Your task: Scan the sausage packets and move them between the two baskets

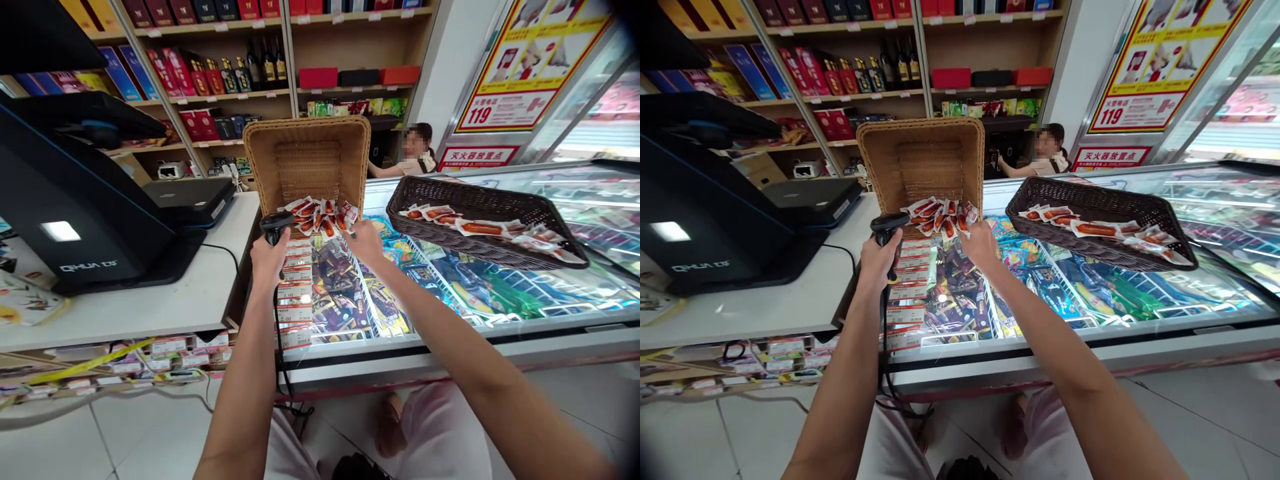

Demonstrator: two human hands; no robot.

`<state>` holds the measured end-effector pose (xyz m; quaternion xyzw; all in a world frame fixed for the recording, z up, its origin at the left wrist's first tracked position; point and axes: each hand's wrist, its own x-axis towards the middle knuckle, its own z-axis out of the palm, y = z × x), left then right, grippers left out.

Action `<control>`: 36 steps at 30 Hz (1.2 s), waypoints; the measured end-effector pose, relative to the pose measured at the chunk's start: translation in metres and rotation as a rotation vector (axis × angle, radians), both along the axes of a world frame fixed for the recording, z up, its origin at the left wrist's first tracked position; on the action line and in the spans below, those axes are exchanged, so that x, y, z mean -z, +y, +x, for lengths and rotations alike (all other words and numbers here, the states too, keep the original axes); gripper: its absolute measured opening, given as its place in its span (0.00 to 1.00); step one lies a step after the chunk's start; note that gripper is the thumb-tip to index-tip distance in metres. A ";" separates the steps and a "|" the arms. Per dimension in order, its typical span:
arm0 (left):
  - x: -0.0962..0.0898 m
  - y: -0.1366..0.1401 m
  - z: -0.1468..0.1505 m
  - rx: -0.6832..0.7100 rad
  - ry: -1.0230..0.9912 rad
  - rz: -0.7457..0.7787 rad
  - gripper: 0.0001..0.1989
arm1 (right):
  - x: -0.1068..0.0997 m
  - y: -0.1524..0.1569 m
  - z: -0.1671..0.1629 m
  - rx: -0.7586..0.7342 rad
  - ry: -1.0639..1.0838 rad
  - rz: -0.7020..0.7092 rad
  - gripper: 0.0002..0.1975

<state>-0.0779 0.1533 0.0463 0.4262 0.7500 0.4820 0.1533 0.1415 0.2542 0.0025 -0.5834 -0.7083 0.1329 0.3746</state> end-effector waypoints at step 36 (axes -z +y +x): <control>0.003 -0.016 0.073 0.543 -0.048 -0.254 0.24 | 0.026 -0.021 0.079 0.022 0.313 0.180 0.15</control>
